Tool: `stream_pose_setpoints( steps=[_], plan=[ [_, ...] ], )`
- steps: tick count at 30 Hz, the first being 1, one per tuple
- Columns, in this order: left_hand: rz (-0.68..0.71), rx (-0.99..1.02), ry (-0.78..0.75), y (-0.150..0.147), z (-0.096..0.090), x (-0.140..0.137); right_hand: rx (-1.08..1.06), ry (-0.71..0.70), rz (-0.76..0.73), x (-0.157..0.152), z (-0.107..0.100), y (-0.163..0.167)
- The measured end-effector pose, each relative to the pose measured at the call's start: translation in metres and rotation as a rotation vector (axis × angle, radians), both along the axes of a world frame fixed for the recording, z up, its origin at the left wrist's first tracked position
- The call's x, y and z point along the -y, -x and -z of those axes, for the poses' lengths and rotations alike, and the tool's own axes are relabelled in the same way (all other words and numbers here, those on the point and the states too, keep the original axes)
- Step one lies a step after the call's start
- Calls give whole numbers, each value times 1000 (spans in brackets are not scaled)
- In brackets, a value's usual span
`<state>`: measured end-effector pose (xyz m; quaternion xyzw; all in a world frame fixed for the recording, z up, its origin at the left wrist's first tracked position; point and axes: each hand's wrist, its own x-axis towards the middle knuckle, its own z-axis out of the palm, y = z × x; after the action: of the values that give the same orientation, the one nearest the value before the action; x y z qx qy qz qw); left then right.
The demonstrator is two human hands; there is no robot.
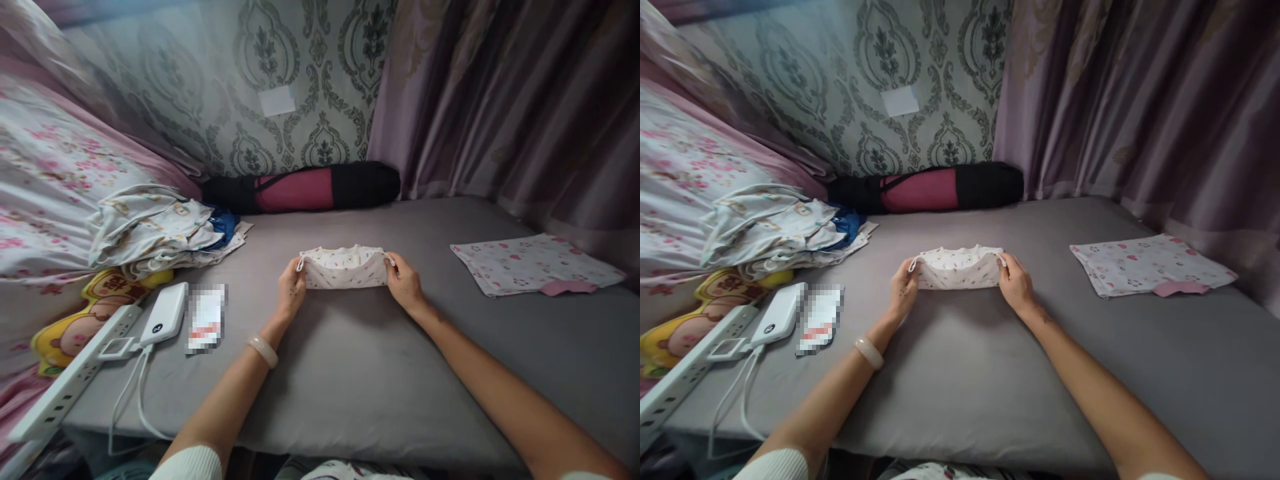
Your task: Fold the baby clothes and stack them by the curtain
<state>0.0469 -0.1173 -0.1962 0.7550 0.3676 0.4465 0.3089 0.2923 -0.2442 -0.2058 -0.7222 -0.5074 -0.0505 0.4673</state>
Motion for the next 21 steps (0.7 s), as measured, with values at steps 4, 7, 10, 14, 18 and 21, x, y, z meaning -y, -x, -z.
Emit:
stream_pose_setpoints(
  steps=[4,7,10,14,18,21],
  plan=[
    [-30,-4,-38,-8,2,-11,31,9,45,-14,4,-4],
    [-46,-3,-54,-13,6,-21,54,53,77,-23,5,-8],
    [-58,-23,-53,-18,13,-33,98,126,90,-31,8,-13],
    [-94,-159,-7,-23,21,-50,146,259,122,-41,12,-20],
    [-166,-352,30,-26,27,-62,139,369,150,-49,15,-26],
    [-201,-424,40,-27,31,-68,81,428,194,-54,17,-31]
  ],
)
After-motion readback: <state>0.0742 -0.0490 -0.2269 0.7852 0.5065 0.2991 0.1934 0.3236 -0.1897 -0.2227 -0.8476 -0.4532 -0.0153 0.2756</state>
